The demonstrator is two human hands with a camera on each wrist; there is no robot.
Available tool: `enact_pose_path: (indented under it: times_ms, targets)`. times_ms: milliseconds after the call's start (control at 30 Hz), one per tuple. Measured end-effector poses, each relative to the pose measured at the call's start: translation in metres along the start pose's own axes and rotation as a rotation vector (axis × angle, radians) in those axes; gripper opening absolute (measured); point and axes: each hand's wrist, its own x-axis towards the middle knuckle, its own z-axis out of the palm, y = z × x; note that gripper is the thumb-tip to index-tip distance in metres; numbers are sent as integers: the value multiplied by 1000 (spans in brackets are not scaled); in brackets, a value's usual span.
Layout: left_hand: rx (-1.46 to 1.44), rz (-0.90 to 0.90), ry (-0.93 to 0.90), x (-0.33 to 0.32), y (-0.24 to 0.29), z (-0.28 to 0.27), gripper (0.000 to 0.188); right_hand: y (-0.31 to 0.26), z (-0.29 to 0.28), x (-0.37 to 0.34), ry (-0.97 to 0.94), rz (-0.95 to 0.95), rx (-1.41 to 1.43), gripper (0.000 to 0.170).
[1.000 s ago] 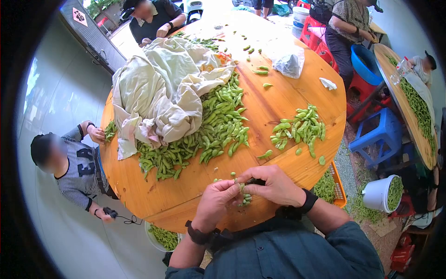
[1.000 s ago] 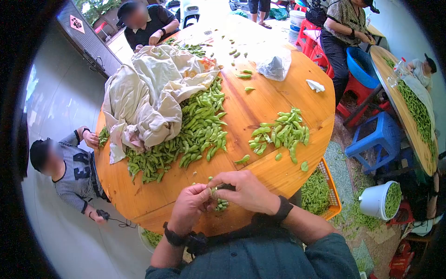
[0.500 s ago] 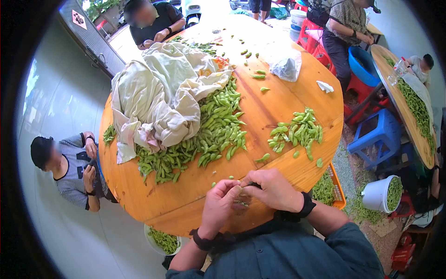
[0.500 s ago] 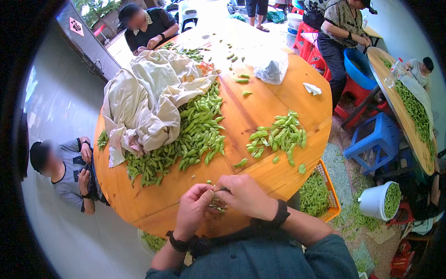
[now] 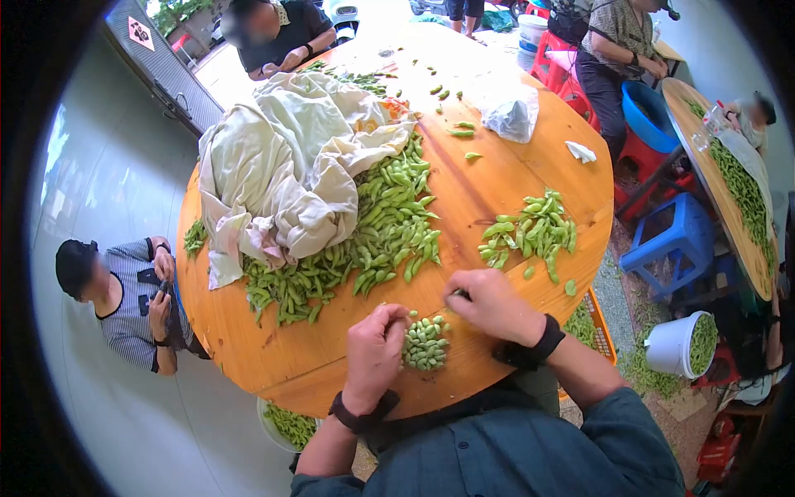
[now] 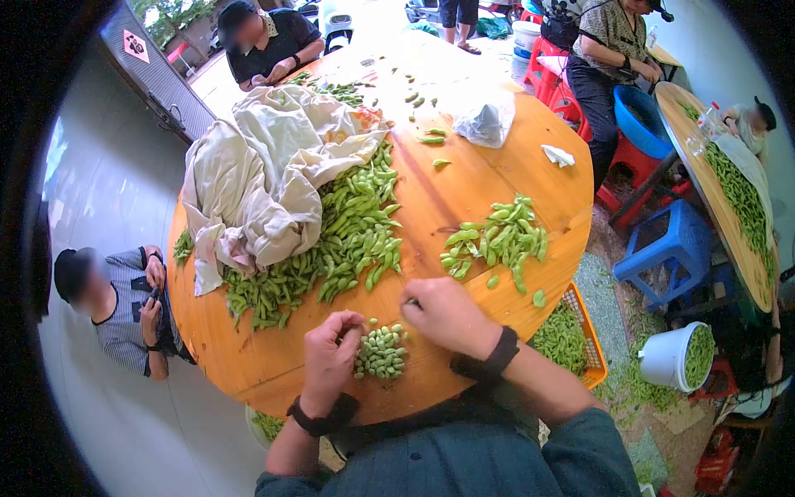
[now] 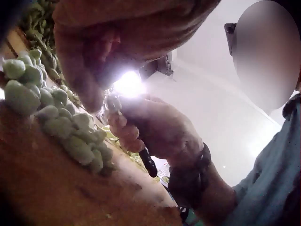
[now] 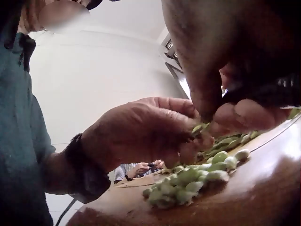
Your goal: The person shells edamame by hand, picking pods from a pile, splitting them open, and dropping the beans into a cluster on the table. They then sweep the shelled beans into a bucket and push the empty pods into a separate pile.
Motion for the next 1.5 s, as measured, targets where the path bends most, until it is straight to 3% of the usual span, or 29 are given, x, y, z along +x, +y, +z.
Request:
enact_pose_path:
  times_ms: [67, 167, 233, 333, 533, 600, 667, 767, 933, 1000, 1067, 1200, 1233, 1300, 1500]
  targets:
    - [121, 84, 28, 3, -2, -6, 10, 10, -10, 3, 50, 76, -209, 15]
    - [226, 98, -7, 5, -1, -9, 10, 16, -19, 4, 42, 122, -213, 16]
    - [294, 207, -28, 12, 1, -10, 10, 18, -21, 4, 37, 123, -191, 15]
    - [351, 254, -35, 24, 13, -9, 11, 23, -26, 4, 122, 141, -212, 14]
    - [357, 332, -119, 29, 18, 11, 12, 6, -57, -7, 439, 68, -537, 15]
    - [391, 361, -128, 27, 23, 12, 12, -6, -68, -26, 402, 51, -571, 20]
    - [429, 385, -136, 26, 22, 13, 12, -21, -73, -46, -9, 183, -455, 21]
    - [507, 402, -85, 27, 13, 11, 11, -4, -45, -66, -99, 46, -472, 20]
    - [470, 377, -202, 20, 10, 15, 10, -7, -4, -49, -79, 38, -502, 22]
    - [469, 396, -211, 17, 7, 14, 10, -11, 11, -39, -157, -36, -413, 24]
    - [335, 295, -256, 17, 3, 11, 10, -12, 13, -36, -155, -118, -326, 24]
    - [332, 275, -182, 34, 14, 0, 12, -15, 6, -33, -96, 33, -61, 21]
    - [358, 307, -127, 44, 14, 2, 13, -16, 2, -35, -53, 113, 20, 20]
    - [451, 332, -56, 62, 5, 7, 16, -9, 0, -38, -6, 82, 39, 18]
    - [722, 223, -125, 82, 3, 19, 15, -1, -6, -50, 62, -43, 24, 13]
